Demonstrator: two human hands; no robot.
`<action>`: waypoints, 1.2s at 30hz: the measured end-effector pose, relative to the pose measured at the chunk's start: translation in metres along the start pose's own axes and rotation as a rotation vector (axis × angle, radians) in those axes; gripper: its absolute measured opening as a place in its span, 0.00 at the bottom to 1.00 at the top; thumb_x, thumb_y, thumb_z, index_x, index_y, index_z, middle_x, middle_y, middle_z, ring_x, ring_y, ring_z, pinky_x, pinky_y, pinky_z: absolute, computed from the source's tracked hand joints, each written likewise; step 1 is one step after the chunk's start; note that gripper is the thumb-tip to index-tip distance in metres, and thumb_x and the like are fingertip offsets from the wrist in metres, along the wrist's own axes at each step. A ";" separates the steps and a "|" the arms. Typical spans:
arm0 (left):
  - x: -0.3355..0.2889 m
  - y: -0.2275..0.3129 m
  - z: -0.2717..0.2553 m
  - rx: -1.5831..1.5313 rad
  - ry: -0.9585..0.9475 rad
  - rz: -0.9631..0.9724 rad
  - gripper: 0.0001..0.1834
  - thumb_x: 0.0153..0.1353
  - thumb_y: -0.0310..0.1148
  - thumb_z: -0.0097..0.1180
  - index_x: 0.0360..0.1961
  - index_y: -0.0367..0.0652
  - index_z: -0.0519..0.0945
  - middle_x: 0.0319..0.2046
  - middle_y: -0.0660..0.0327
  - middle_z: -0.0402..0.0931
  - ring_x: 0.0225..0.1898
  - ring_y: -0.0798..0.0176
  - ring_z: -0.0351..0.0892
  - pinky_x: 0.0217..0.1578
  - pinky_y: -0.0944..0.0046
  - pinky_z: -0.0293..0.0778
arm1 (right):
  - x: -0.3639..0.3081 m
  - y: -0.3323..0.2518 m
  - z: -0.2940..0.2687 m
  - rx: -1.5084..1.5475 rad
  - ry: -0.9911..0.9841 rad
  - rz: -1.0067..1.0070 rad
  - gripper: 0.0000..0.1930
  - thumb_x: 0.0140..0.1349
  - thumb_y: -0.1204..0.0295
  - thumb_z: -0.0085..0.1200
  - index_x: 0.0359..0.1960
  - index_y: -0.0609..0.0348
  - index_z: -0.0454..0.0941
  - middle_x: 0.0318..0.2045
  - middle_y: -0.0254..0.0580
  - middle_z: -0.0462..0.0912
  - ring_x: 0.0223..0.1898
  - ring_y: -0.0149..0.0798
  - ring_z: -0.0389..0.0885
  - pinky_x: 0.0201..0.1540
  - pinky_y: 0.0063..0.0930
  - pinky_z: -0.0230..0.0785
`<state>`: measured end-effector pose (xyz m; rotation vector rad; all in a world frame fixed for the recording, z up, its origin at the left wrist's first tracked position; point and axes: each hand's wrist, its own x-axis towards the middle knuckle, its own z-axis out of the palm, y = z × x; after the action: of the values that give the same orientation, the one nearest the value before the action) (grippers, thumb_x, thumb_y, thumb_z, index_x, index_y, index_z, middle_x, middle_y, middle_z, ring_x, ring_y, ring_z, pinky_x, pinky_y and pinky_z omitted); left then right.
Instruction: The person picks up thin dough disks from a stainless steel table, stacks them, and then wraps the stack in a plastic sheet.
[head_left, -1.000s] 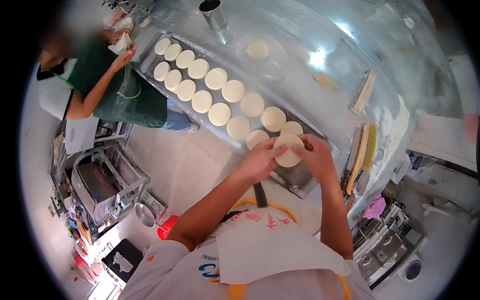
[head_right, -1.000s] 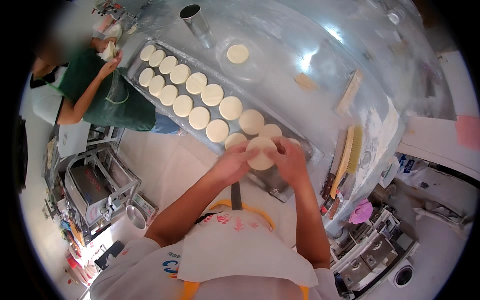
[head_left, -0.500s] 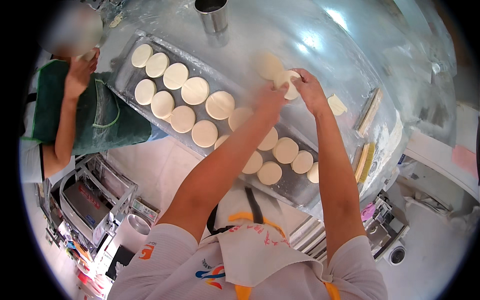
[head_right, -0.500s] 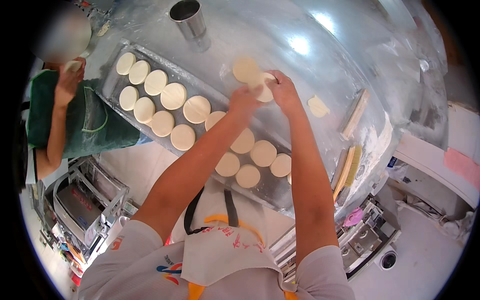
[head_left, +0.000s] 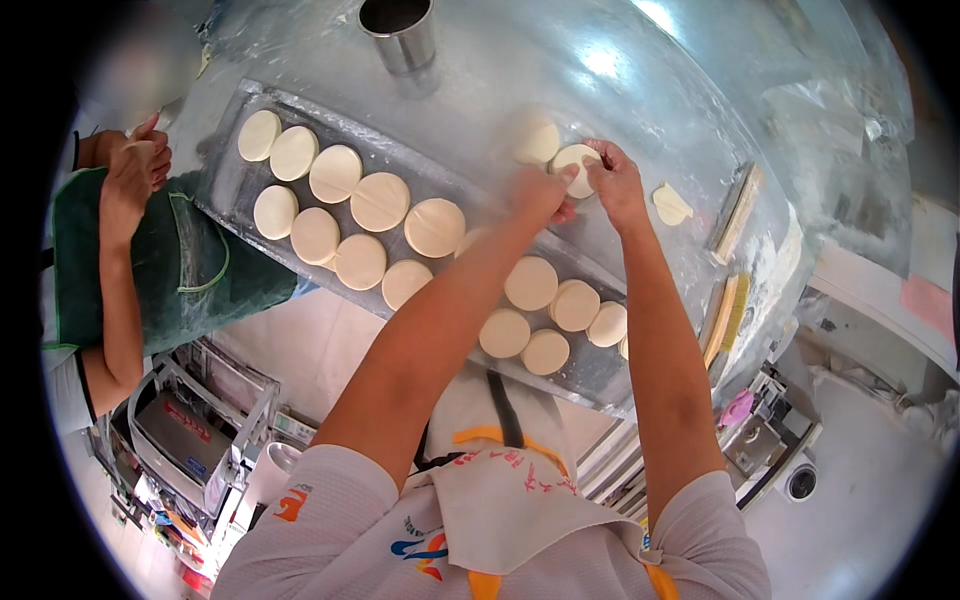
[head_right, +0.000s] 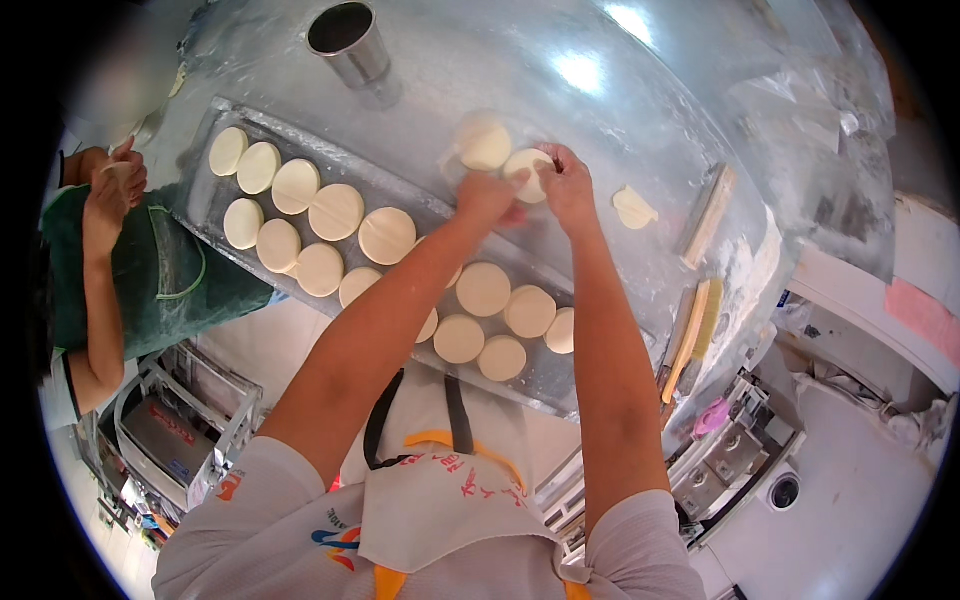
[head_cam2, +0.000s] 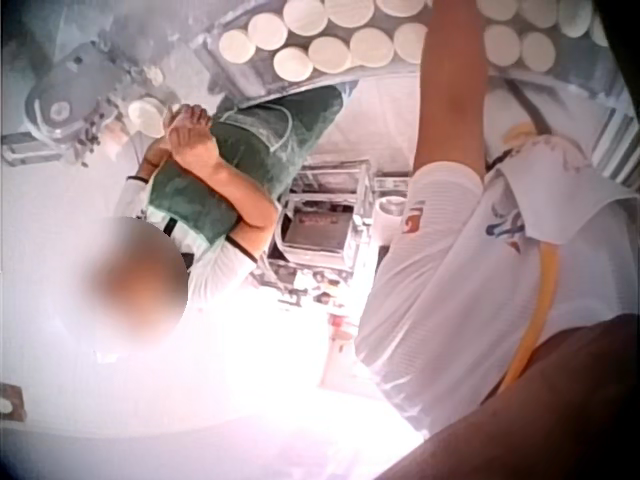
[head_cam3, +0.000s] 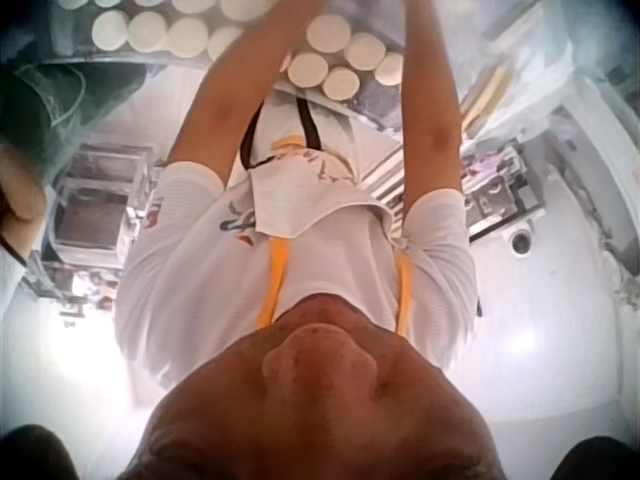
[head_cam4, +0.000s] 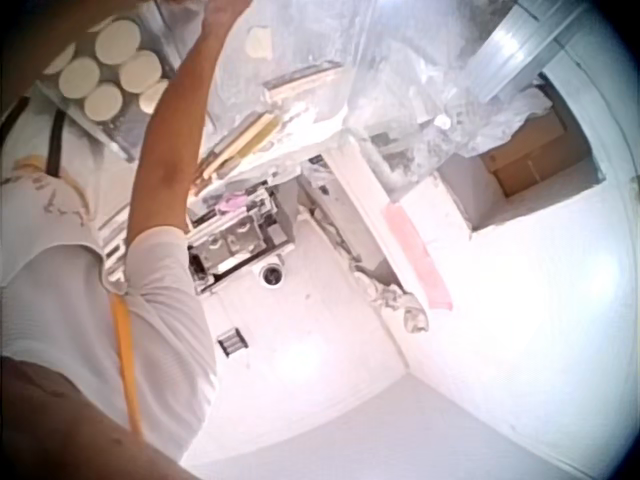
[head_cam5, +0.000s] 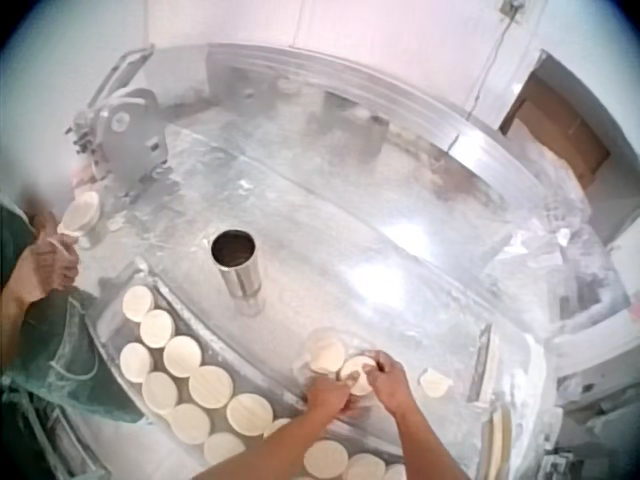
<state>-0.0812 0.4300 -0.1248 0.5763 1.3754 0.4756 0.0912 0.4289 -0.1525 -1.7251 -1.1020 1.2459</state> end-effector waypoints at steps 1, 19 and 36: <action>0.002 0.000 -0.002 0.056 -0.009 0.012 0.24 0.71 0.43 0.69 0.50 0.28 0.85 0.33 0.49 0.89 0.25 0.58 0.90 0.29 0.62 0.88 | 0.000 0.002 0.000 -0.011 0.014 -0.018 0.15 0.72 0.74 0.60 0.57 0.65 0.85 0.44 0.39 0.90 0.43 0.31 0.85 0.50 0.30 0.78; -0.224 -0.142 -0.156 0.048 0.125 -0.035 0.14 0.74 0.37 0.60 0.47 0.36 0.85 0.37 0.57 0.88 0.31 0.67 0.84 0.33 0.65 0.79 | -0.254 0.025 -0.118 -0.393 0.104 0.031 0.12 0.74 0.70 0.63 0.54 0.60 0.88 0.47 0.43 0.93 0.46 0.37 0.89 0.55 0.31 0.78; -0.266 -0.331 -0.016 -0.493 -0.029 -0.055 0.20 0.75 0.38 0.61 0.58 0.32 0.80 0.53 0.51 0.84 0.56 0.56 0.84 0.61 0.54 0.81 | -0.308 0.075 0.002 -0.784 -0.324 -0.782 0.11 0.63 0.77 0.55 0.47 0.63 0.76 0.47 0.54 0.80 0.53 0.59 0.77 0.58 0.51 0.72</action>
<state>-0.1401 0.0087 -0.1318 0.1406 1.1847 0.7299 0.0552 0.1157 -0.1168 -1.3191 -2.3924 0.6112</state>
